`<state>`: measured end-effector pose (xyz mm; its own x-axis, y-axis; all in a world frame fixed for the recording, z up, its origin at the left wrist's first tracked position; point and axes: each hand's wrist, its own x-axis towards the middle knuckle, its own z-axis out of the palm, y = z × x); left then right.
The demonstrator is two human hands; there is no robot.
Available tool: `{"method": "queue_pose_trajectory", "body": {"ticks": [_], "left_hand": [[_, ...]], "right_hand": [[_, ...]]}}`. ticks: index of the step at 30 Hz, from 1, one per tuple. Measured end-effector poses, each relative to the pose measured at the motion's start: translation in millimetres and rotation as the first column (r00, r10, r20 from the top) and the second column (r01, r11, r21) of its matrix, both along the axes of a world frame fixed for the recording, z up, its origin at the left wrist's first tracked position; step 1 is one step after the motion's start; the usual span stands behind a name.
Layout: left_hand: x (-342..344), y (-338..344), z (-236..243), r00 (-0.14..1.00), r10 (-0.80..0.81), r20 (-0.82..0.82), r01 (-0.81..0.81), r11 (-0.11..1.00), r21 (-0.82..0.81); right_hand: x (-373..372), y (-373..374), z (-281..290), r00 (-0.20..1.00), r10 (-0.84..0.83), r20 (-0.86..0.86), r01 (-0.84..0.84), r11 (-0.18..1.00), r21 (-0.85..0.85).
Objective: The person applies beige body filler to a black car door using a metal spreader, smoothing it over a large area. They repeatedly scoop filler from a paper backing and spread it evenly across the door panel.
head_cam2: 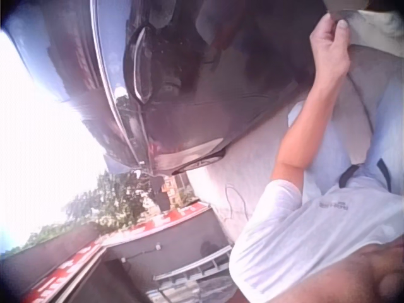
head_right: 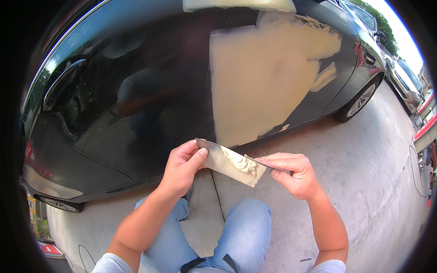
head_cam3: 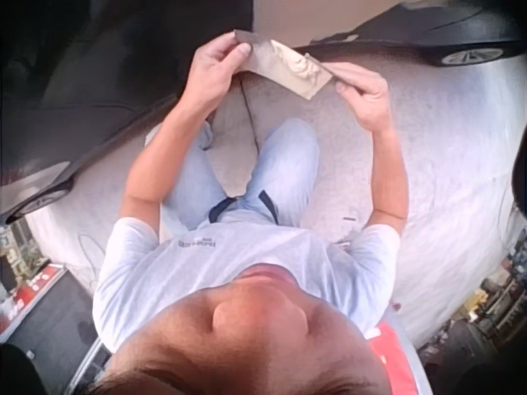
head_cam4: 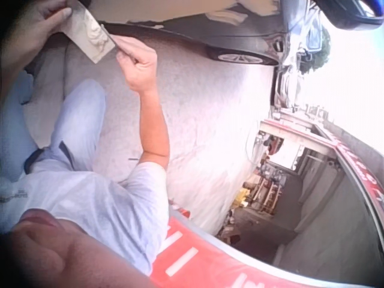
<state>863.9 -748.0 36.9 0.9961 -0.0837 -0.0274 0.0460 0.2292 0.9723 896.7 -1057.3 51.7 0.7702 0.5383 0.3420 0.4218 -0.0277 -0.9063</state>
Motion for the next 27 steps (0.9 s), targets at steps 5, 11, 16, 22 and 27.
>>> {"method": "queue_pose_trajectory", "body": {"ticks": [5,11,16,22,27], "left_hand": [[-0.1,4.1,4.0,0.982,-0.155,-0.109,0.157,0.988,0.013],[-16.3,-31.3,-10.7,0.889,-0.366,-0.276,0.447,0.824,0.348],[-16.5,-21.0,-8.3,0.922,-0.344,-0.176,0.383,0.877,0.292],[-6.2,-4.8,1.7,0.933,-0.281,-0.227,0.288,0.958,-0.003],[5.4,-7.5,-4.7,0.973,-0.076,-0.218,0.040,0.986,-0.162]], "right_hand": [[12.9,3.2,10.6,0.947,-0.282,-0.157,0.228,0.929,-0.292],[21.7,67.6,25.1,0.878,0.354,-0.322,-0.307,0.933,0.188],[14.8,68.0,-11.7,0.942,0.182,-0.281,-0.209,0.975,-0.069],[23.1,2.3,-61.9,0.920,-0.038,-0.390,-0.062,0.969,-0.241],[22.3,-17.6,-74.1,0.614,-0.218,-0.758,0.632,0.711,0.308]]}}
